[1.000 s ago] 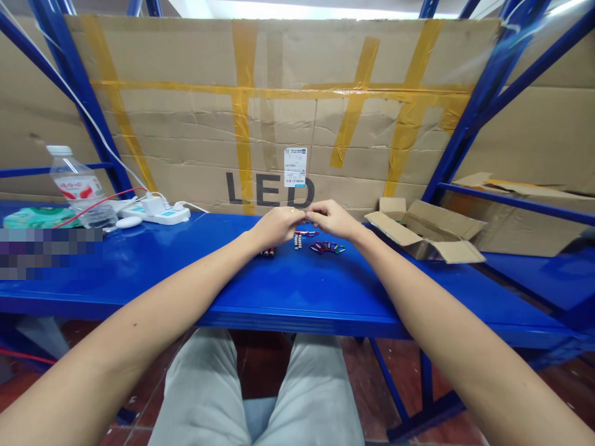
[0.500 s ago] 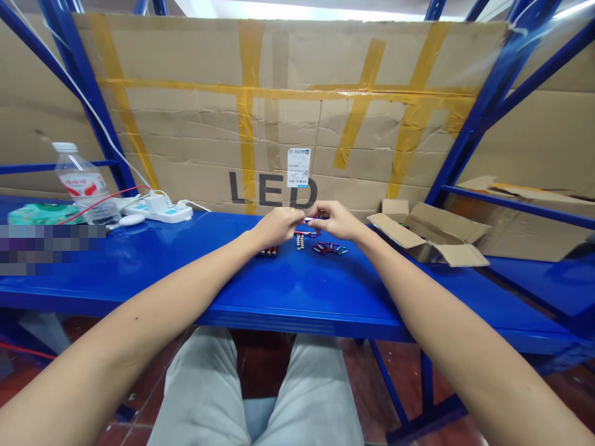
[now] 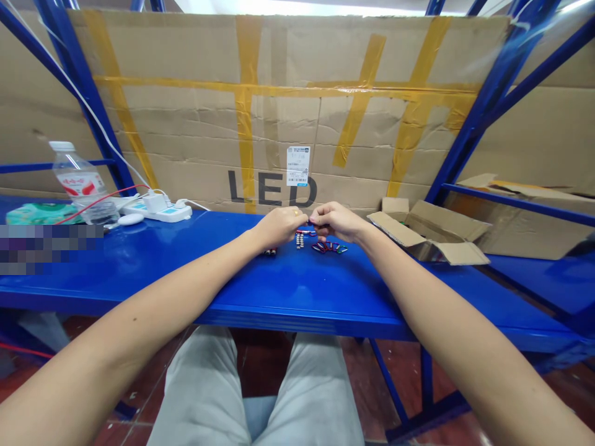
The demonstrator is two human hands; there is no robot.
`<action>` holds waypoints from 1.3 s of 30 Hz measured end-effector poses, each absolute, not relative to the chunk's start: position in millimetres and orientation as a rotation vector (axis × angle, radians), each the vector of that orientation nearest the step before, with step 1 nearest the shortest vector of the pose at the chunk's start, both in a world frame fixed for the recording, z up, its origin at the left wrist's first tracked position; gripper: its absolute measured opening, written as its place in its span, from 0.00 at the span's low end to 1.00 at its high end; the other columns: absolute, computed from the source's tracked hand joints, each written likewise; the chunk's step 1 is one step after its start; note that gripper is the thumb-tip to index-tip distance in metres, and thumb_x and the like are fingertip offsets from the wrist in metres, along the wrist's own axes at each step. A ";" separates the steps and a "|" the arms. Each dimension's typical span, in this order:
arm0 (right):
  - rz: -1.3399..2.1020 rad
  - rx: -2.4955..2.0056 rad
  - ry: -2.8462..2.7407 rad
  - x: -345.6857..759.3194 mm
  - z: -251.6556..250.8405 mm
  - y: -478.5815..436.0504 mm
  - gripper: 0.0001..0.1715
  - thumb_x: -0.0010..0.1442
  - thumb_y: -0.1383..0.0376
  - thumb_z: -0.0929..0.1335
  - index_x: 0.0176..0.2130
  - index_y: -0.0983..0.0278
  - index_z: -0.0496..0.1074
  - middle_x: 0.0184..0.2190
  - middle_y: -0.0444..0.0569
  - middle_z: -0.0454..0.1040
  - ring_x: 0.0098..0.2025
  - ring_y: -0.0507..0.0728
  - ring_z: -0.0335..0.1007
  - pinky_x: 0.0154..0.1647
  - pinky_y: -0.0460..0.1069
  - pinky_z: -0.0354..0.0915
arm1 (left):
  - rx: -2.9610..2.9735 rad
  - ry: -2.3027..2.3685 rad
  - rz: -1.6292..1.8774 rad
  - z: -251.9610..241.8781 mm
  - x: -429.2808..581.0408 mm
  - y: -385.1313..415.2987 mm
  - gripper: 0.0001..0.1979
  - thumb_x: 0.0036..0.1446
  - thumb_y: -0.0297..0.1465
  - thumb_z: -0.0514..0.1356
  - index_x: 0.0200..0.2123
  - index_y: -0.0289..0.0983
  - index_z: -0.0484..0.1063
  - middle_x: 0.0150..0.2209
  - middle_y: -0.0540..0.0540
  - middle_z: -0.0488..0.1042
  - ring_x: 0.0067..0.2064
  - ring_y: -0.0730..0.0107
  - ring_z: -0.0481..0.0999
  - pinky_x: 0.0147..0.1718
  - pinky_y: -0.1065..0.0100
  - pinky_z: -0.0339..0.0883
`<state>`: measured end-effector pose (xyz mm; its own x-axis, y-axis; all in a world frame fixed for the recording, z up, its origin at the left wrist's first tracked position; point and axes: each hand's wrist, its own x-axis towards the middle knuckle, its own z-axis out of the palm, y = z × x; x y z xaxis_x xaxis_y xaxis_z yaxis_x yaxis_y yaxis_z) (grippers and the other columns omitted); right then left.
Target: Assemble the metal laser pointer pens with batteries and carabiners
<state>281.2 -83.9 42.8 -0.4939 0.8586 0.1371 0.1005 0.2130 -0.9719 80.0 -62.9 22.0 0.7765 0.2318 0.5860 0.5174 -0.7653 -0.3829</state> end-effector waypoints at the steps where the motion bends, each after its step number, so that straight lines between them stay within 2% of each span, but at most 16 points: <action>1: 1.369 -0.934 -1.744 281.2 42.7 -84.1 0.16 0.53 0.66 0.74 0.21 0.64 0.64 0.16 0.40 0.57 0.18 0.48 0.52 0.20 0.49 0.63 | -2.434 -0.569 -0.691 21.4 80.7 -63.5 0.12 0.59 0.20 0.52 0.39 0.33 0.74 0.34 0.41 0.76 0.36 0.65 0.75 0.35 0.67 0.66; 8: 1.363 -1.063 -1.701 280.6 42.2 -82.6 0.14 0.54 0.69 0.71 0.21 0.66 0.66 0.16 0.43 0.60 0.19 0.49 0.56 0.19 0.47 0.64 | -2.409 -0.663 -0.573 20.0 83.8 -66.3 0.11 0.61 0.21 0.53 0.40 0.33 0.74 0.35 0.41 0.77 0.38 0.63 0.76 0.34 0.66 0.67; 15: 1.261 -1.133 -1.798 285.8 39.6 -77.7 0.16 0.55 0.62 0.73 0.21 0.66 0.69 0.18 0.46 0.67 0.20 0.50 0.60 0.21 0.47 0.63 | -2.411 -0.710 -0.565 17.2 85.2 -64.0 0.11 0.62 0.22 0.52 0.37 0.32 0.74 0.33 0.40 0.77 0.36 0.62 0.77 0.33 0.66 0.66; 20: 0.704 -1.133 -2.156 290.4 42.9 -77.4 0.19 0.59 0.55 0.70 0.24 0.66 0.72 0.22 0.46 0.70 0.25 0.51 0.62 0.28 0.48 0.60 | -2.500 -0.705 -0.661 14.6 82.4 -58.2 0.10 0.62 0.24 0.52 0.36 0.33 0.75 0.32 0.42 0.77 0.34 0.65 0.76 0.32 0.67 0.64; 23: 0.464 -0.997 -2.264 290.1 42.6 -75.7 0.10 0.56 0.60 0.71 0.33 0.65 0.74 0.30 0.46 0.74 0.32 0.54 0.67 0.35 0.49 0.62 | -2.620 -0.726 -0.808 17.5 78.8 -56.5 0.11 0.63 0.26 0.53 0.34 0.34 0.75 0.30 0.44 0.77 0.31 0.68 0.74 0.31 0.68 0.61; 25: 0.328 -0.941 -2.257 288.7 40.7 -74.4 0.11 0.51 0.66 0.72 0.38 0.65 0.72 0.34 0.47 0.74 0.37 0.55 0.68 0.38 0.49 0.62 | -2.697 -0.751 -0.914 20.6 76.4 -56.7 0.11 0.62 0.26 0.54 0.31 0.34 0.75 0.27 0.46 0.76 0.29 0.70 0.72 0.30 0.69 0.59; 27: 0.163 -0.907 -2.248 287.0 38.4 -73.7 0.11 0.49 0.72 0.70 0.36 0.64 0.70 0.34 0.47 0.72 0.37 0.56 0.67 0.38 0.50 0.61 | -2.761 -0.763 -0.993 22.6 74.6 -57.2 0.11 0.61 0.26 0.55 0.27 0.34 0.73 0.24 0.48 0.74 0.27 0.73 0.69 0.29 0.70 0.56; 30: 0.021 -0.809 -2.278 284.7 35.5 -73.3 0.06 0.50 0.74 0.67 0.31 0.64 0.67 0.32 0.47 0.69 0.35 0.55 0.65 0.38 0.50 0.60 | -2.821 -0.752 -1.054 22.5 73.8 -57.6 0.12 0.60 0.26 0.56 0.24 0.34 0.71 0.21 0.51 0.70 0.25 0.76 0.65 0.27 0.71 0.53; 34: 0.099 -0.775 -2.239 283.0 33.7 -72.8 0.05 0.52 0.70 0.68 0.27 0.64 0.66 0.29 0.46 0.68 0.34 0.55 0.64 0.36 0.50 0.59 | -2.776 -0.726 -1.038 19.7 75.1 -58.3 0.12 0.59 0.24 0.55 0.24 0.34 0.71 0.21 0.50 0.71 0.24 0.75 0.65 0.27 0.70 0.53; 37: 0.292 -0.830 -2.154 282.6 34.1 -74.0 0.06 0.52 0.66 0.70 0.27 0.64 0.67 0.28 0.46 0.70 0.32 0.55 0.66 0.35 0.50 0.60 | -2.647 -0.702 -0.952 18.7 76.9 -59.8 0.11 0.59 0.24 0.53 0.28 0.35 0.73 0.25 0.47 0.75 0.26 0.71 0.69 0.28 0.68 0.55; 39: 0.450 -0.902 -2.110 282.3 34.9 -76.3 0.07 0.53 0.64 0.70 0.28 0.64 0.68 0.24 0.45 0.70 0.28 0.53 0.65 0.31 0.48 0.60 | -2.542 -0.700 -0.879 18.7 78.1 -60.9 0.11 0.59 0.23 0.52 0.31 0.34 0.74 0.27 0.44 0.76 0.29 0.67 0.72 0.29 0.67 0.57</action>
